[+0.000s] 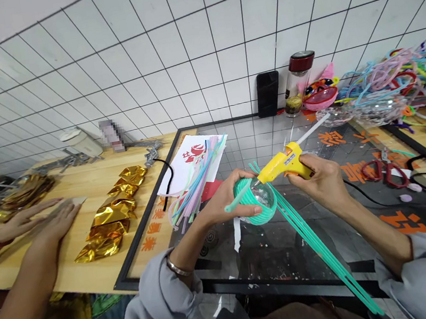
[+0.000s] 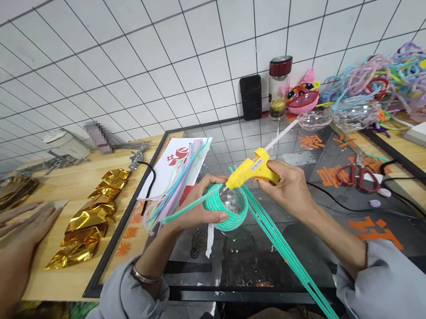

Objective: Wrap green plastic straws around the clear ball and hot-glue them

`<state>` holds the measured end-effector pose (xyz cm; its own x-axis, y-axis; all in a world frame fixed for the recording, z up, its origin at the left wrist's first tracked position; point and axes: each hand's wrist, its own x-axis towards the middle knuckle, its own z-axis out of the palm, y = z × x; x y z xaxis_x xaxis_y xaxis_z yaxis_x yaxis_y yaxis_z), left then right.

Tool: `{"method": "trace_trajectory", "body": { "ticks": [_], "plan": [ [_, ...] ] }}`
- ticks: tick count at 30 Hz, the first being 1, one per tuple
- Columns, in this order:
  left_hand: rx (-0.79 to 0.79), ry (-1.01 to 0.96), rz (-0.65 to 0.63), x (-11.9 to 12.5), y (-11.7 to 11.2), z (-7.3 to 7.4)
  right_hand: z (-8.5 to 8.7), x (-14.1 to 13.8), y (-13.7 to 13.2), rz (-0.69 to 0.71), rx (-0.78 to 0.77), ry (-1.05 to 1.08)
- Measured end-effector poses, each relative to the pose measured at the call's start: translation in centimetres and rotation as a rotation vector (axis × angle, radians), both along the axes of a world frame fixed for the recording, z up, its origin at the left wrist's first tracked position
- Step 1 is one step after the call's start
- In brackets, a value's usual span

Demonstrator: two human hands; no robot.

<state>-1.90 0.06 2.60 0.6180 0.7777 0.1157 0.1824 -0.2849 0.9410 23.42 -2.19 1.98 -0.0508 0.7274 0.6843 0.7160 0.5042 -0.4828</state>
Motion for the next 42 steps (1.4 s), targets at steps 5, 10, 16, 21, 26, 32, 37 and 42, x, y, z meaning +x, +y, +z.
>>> {"method": "trace_trajectory", "body": {
  "ticks": [5,10,16,21,26,32,37,42],
  "plan": [
    [-0.008,-0.009,0.0,0.0,-0.02,-0.04,-0.05,0.21,0.15,-0.006,-0.034,0.018],
    [0.001,-0.002,0.006,0.03,0.0,0.06,-0.39,-0.05,0.15,-0.041,-0.064,0.034],
    [0.009,0.067,0.031,-0.04,0.0,0.04,-0.66,-0.38,0.01,-0.053,-0.036,0.047],
    [-0.006,0.036,0.024,-0.04,0.02,-0.18,-0.46,-0.22,-0.03,-0.018,-0.018,0.034],
    [-0.016,0.026,0.013,0.07,-0.15,0.19,-0.27,-0.06,0.06,0.013,0.0,0.017],
    [-0.038,0.044,0.022,0.06,-0.38,0.54,-0.71,-0.04,0.18,-0.027,-0.002,0.029],
    [-0.044,0.039,0.019,0.02,-0.4,0.38,-0.75,-0.07,0.14,-0.047,-0.017,0.038],
    [-0.05,0.026,0.007,0.06,-0.37,0.29,-0.32,0.08,0.07,0.0,-0.042,0.036]
  ]
}}
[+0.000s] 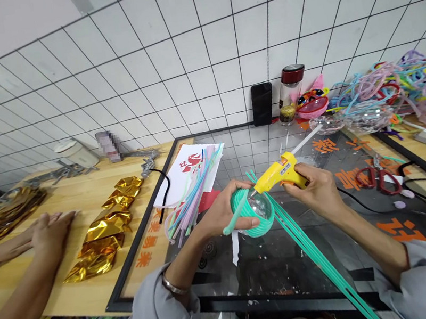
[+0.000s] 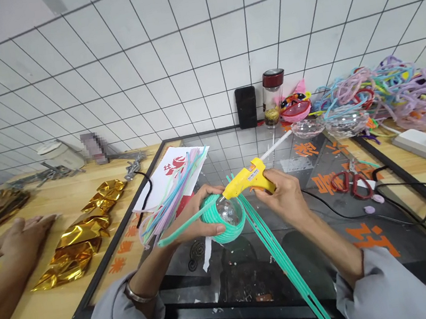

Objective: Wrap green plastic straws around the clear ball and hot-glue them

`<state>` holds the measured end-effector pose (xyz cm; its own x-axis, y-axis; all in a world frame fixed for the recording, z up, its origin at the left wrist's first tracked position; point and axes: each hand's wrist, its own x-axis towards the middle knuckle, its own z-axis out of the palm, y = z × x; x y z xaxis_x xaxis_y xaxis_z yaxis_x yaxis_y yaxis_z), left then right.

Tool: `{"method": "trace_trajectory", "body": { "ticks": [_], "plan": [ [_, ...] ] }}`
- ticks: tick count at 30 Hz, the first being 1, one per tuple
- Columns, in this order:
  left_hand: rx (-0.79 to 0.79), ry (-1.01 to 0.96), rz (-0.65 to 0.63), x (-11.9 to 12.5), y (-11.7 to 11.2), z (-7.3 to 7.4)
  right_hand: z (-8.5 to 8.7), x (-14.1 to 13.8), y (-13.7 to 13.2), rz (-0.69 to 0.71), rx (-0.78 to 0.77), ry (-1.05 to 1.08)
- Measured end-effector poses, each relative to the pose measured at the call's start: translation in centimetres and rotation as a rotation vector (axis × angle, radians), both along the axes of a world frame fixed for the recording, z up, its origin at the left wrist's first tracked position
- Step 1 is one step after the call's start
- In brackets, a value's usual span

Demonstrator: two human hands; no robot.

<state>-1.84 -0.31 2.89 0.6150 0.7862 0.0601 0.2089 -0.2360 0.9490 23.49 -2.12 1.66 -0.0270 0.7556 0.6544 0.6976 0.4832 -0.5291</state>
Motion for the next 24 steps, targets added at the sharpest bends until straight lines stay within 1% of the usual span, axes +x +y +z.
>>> {"method": "trace_trajectory", "body": {
  "ticks": [5,16,20,24],
  "plan": [
    [0.025,-0.004,-0.005,0.0,0.06,-0.06,0.37,0.06,0.0,0.028,-0.015,-0.006],
    [0.022,0.029,0.003,-0.02,-0.07,0.15,0.05,-0.08,0.04,-0.016,0.015,0.004],
    [0.046,0.025,-0.003,0.02,0.01,0.17,0.34,0.05,0.04,0.007,0.015,-0.008],
    [0.053,-0.004,-0.025,0.02,0.11,0.05,0.61,0.2,0.02,0.048,-0.02,-0.03]
  ]
}}
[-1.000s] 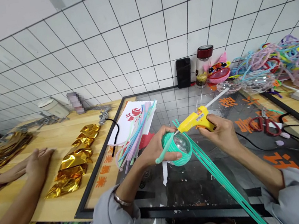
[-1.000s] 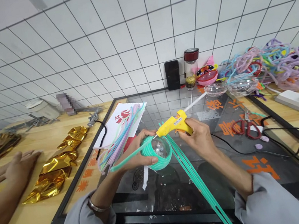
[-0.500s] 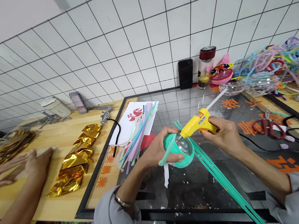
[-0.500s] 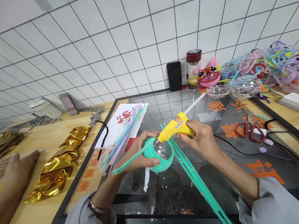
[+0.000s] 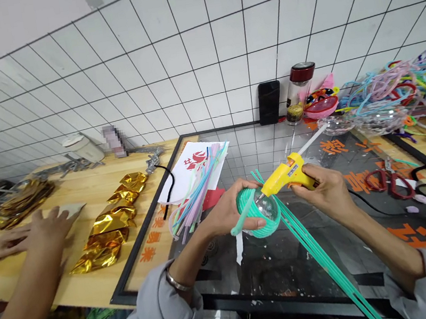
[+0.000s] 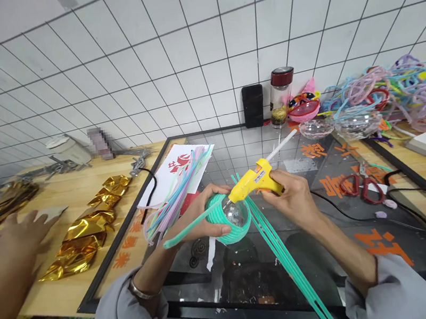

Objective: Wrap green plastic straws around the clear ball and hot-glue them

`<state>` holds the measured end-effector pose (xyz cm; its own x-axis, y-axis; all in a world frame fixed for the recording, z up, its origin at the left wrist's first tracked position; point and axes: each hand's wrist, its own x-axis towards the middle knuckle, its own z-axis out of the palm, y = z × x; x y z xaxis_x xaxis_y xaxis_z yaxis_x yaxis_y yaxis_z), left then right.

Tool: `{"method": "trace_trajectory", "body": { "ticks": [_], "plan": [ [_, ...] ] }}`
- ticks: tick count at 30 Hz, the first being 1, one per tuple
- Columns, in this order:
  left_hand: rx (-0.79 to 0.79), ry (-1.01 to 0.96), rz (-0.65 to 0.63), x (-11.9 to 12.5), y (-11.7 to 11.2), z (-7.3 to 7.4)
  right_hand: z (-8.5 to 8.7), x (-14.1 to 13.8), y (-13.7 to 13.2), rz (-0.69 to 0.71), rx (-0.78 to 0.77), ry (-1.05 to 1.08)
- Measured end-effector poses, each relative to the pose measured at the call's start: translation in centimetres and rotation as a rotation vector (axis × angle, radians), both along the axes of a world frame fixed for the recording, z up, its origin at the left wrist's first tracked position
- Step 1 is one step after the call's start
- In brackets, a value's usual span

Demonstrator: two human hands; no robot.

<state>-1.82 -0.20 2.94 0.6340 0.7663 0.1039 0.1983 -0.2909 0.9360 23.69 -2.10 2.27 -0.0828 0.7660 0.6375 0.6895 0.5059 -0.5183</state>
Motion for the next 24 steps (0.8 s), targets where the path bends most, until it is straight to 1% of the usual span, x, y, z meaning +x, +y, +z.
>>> {"method": "trace_trajectory", "body": {
  "ticks": [8,14,24],
  "plan": [
    [0.004,0.037,0.018,-0.01,0.05,-0.13,-0.35,-0.14,0.06,-0.053,0.031,0.029],
    [-0.02,0.043,0.022,0.05,-0.13,0.19,-0.47,-0.25,0.03,-0.053,0.032,0.037],
    [-0.019,-0.027,-0.007,0.09,0.1,-0.13,-0.15,-0.01,-0.03,0.011,0.029,-0.001]
  ]
}}
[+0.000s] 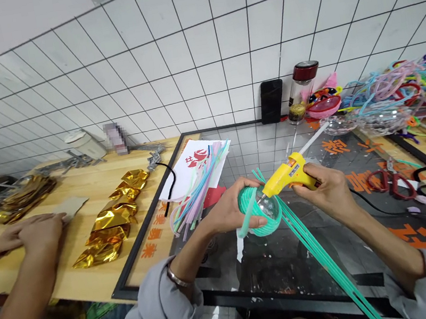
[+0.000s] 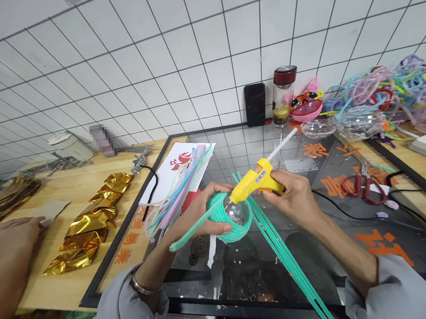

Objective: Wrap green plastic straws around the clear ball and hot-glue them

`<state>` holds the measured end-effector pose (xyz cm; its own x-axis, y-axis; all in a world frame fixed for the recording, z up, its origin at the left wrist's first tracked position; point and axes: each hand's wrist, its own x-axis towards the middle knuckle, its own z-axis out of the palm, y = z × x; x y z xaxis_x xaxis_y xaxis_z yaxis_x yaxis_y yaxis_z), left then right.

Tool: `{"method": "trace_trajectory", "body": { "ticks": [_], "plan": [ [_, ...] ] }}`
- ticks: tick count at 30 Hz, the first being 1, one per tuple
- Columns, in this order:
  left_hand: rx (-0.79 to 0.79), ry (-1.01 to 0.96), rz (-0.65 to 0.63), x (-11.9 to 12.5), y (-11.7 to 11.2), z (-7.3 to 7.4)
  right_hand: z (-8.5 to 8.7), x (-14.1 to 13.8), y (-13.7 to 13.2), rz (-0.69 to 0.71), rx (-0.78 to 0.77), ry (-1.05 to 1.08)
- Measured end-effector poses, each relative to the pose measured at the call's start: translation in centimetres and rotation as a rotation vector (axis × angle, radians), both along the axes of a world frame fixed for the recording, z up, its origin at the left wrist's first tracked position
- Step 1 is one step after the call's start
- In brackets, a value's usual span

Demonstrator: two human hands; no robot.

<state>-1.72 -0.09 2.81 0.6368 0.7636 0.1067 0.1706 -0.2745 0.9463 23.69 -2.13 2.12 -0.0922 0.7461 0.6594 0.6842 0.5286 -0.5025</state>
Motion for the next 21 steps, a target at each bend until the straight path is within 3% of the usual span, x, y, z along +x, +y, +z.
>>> {"method": "trace_trajectory", "body": {
  "ticks": [9,21],
  "plan": [
    [0.002,0.055,0.018,-0.09,-0.13,0.09,-0.27,-0.21,0.05,-0.061,-0.003,0.025],
    [0.008,0.03,0.004,-0.02,-0.18,0.32,0.18,0.16,0.04,-0.016,0.001,0.001]
  ]
}}
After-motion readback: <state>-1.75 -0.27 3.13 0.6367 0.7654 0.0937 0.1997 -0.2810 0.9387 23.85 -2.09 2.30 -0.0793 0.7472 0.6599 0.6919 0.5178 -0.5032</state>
